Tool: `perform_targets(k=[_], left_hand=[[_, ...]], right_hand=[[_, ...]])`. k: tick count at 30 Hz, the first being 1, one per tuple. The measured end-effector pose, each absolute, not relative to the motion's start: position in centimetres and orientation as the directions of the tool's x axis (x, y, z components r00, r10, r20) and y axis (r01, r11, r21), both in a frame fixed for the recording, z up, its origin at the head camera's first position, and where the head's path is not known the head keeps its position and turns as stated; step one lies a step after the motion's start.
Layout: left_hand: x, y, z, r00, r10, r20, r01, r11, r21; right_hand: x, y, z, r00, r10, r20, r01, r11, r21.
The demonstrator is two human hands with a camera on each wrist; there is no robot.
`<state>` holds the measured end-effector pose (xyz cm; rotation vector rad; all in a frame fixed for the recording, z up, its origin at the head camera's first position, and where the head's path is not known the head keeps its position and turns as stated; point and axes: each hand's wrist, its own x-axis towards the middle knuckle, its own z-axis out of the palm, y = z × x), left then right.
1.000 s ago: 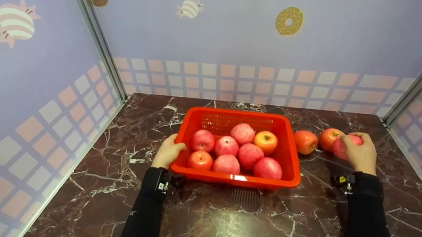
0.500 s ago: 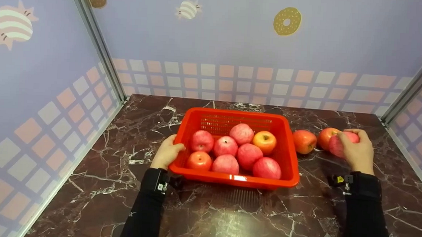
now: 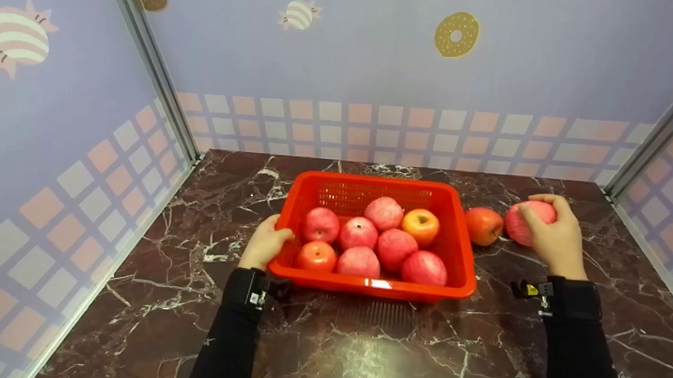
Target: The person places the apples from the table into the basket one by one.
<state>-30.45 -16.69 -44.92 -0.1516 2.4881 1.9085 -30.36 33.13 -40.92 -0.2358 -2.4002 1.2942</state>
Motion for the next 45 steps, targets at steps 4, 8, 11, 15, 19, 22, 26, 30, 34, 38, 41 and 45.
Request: perform_targets(k=[4, 8, 11, 15, 19, 22, 26, 30, 34, 38, 41, 45], left_hand=[[-30.4, -16.7, -44.8, -0.996, -0.074, -0.057, -0.074, 0.258, 0.963], [-30.3, -16.8, -44.8, -0.995, -0.073, -0.062, -0.079, 0.262, 0.962], [-30.3, -16.8, -44.7, -0.996, -0.073, -0.059, -0.077, 0.273, 0.959], [-30.4, -16.8, -44.8, -0.996, -0.073, -0.054, -0.072, 0.286, 0.955], [-30.4, -16.8, -44.8, -0.996, -0.071, -0.054, -0.073, 0.293, 0.953], [-30.4, -16.8, -44.9, -0.996, -0.073, -0.053, -0.072, 0.294, 0.953], [-30.4, -16.8, -44.9, -0.996, -0.071, -0.054, -0.072, 0.283, 0.957], [-30.4, -16.7, -44.9, -0.996, -0.07, -0.058, -0.075, 0.267, 0.961], [-30.5, -16.7, -45.0, -0.996, -0.066, -0.062, -0.077, 0.248, 0.966], [-30.5, -16.8, -45.0, -0.996, -0.057, -0.062, -0.074, 0.247, 0.966], [-30.5, -16.8, -44.9, -0.997, -0.055, -0.06, -0.073, 0.26, 0.963], [-30.5, -16.8, -44.9, -0.996, -0.059, -0.063, -0.077, 0.258, 0.963]], right_hand=[[-29.7, 32.1, -40.3, -0.906, 0.297, 0.3, -0.084, 0.569, -0.818], [-29.3, 30.9, -39.9, -0.914, 0.263, 0.309, -0.113, 0.567, -0.816], [-29.0, 30.1, -39.6, -0.922, 0.228, 0.312, -0.136, 0.564, -0.814], [-28.6, 28.9, -39.4, -0.92, 0.189, 0.343, -0.178, 0.577, -0.797], [-28.3, 27.7, -39.3, -0.905, 0.152, 0.398, -0.243, 0.583, -0.776], [-28.0, 26.8, -39.2, -0.9, 0.114, 0.42, -0.286, 0.573, -0.768], [-27.8, 25.7, -39.5, -0.896, 0.067, 0.439, -0.325, 0.574, -0.752], [-27.6, 24.4, -39.9, -0.882, 0.028, 0.47, -0.372, 0.57, -0.732], [-27.3, 22.9, -40.3, -0.864, -0.035, 0.502, -0.429, 0.573, -0.698], [-26.9, 21.6, -40.7, -0.853, -0.086, 0.515, -0.462, 0.583, -0.668], [-26.6, 20.6, -40.9, -0.847, -0.121, 0.518, -0.482, 0.587, -0.651], [-26.3, 19.2, -41.3, -0.831, -0.184, 0.525, -0.52, 0.592, -0.616]])
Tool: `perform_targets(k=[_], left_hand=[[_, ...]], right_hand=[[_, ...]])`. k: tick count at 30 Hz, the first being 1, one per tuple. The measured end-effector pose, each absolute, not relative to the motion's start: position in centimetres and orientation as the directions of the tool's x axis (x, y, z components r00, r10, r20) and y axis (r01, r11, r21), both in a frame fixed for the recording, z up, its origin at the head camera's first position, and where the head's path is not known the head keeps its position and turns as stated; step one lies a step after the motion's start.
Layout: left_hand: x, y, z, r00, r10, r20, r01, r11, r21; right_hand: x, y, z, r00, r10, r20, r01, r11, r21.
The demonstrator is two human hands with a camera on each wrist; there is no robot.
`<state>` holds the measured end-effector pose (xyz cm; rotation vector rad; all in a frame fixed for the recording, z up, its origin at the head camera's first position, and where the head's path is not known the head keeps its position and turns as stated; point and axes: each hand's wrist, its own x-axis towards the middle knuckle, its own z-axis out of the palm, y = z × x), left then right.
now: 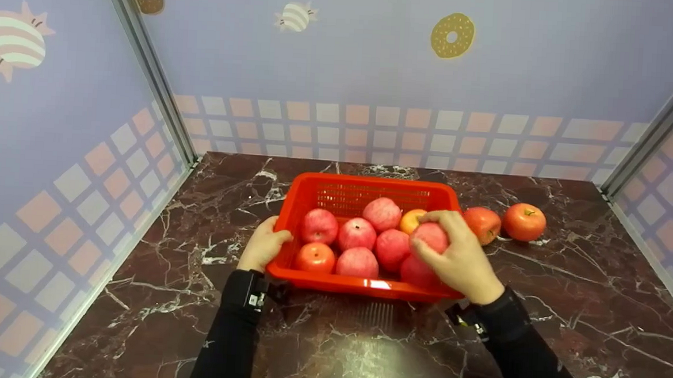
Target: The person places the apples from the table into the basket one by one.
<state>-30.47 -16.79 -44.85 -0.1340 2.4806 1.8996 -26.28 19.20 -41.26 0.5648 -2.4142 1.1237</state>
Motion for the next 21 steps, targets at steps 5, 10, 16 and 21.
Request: perform_targets(k=[5, 10, 16, 21], left_hand=[[-30.4, -16.7, -44.9, -0.996, -0.065, -0.065, -0.079, 0.245, 0.966], [-30.5, -16.7, -44.8, -0.996, -0.066, -0.061, -0.075, 0.249, 0.965], [-30.5, -16.7, -44.9, -0.995, -0.065, -0.07, -0.083, 0.24, 0.967], [-30.5, -16.8, -45.0, -0.995, -0.067, -0.07, -0.084, 0.248, 0.965]], right_hand=[[-25.7, 17.6, -41.8, -0.807, -0.28, 0.521, -0.571, 0.598, -0.563], [-25.3, 16.6, -42.4, -0.785, -0.357, 0.506, -0.607, 0.607, -0.514], [-25.2, 16.3, -43.0, -0.738, -0.423, 0.526, -0.66, 0.618, -0.428], [-25.3, 16.3, -43.2, -0.712, -0.449, 0.54, -0.683, 0.622, -0.383]])
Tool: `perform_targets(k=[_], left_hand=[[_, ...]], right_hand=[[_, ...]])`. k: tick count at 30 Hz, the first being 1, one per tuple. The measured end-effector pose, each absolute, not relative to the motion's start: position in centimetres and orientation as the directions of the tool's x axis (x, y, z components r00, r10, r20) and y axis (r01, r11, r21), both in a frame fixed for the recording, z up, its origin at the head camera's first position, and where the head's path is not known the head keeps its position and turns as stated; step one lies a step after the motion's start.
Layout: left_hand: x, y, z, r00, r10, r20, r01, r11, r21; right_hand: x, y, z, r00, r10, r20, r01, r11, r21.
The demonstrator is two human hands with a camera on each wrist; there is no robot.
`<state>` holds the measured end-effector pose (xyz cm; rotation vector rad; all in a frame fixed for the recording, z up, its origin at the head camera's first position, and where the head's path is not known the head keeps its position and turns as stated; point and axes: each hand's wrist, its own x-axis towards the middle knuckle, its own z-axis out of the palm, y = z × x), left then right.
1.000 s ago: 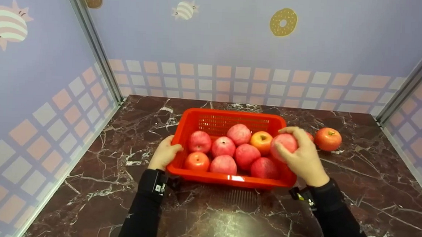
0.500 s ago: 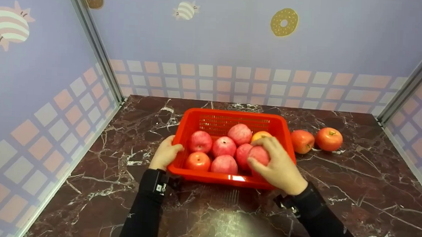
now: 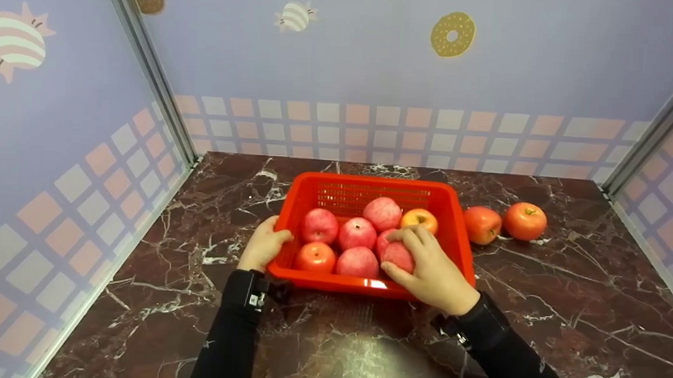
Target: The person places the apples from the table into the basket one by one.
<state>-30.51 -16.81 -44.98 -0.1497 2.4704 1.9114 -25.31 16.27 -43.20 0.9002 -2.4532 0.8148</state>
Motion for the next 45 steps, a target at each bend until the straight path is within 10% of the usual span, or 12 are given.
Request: perform_targets(k=[45], left_hand=[[-30.2, -16.6, -44.8, -0.996, -0.072, -0.053, -0.07, 0.257, 0.964]], right_hand=[[-24.5, 15.7, -43.4, -0.813, -0.49, 0.313, -0.578, 0.745, -0.334]])
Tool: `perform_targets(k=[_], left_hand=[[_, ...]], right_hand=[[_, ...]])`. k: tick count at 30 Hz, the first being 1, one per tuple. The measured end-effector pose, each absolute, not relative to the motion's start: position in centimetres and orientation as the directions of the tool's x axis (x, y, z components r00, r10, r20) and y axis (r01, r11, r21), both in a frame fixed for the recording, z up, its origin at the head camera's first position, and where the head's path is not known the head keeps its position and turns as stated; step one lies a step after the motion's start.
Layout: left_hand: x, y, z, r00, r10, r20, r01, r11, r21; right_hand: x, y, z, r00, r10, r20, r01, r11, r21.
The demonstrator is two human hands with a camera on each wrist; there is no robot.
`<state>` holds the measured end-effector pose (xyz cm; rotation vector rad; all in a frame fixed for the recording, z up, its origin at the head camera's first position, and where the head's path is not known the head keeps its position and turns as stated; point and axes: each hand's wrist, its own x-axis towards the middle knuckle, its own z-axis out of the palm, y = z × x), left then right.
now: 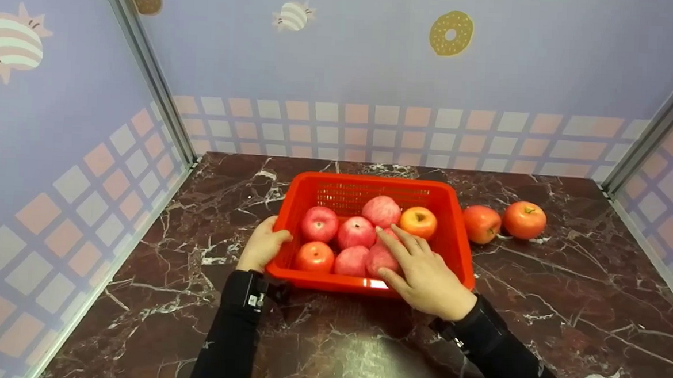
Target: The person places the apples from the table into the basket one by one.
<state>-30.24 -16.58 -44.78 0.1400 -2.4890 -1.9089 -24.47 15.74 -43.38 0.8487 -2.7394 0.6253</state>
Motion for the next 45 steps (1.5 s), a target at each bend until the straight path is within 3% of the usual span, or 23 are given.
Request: perform_targets(k=[45], left_hand=[[-30.47, -16.74, -45.02, -0.997, -0.068, -0.045, -0.062, 0.281, 0.958]], right_hand=[[-24.22, 16.18, -42.84, -0.803, -0.481, 0.353, -0.592, 0.717, -0.369]])
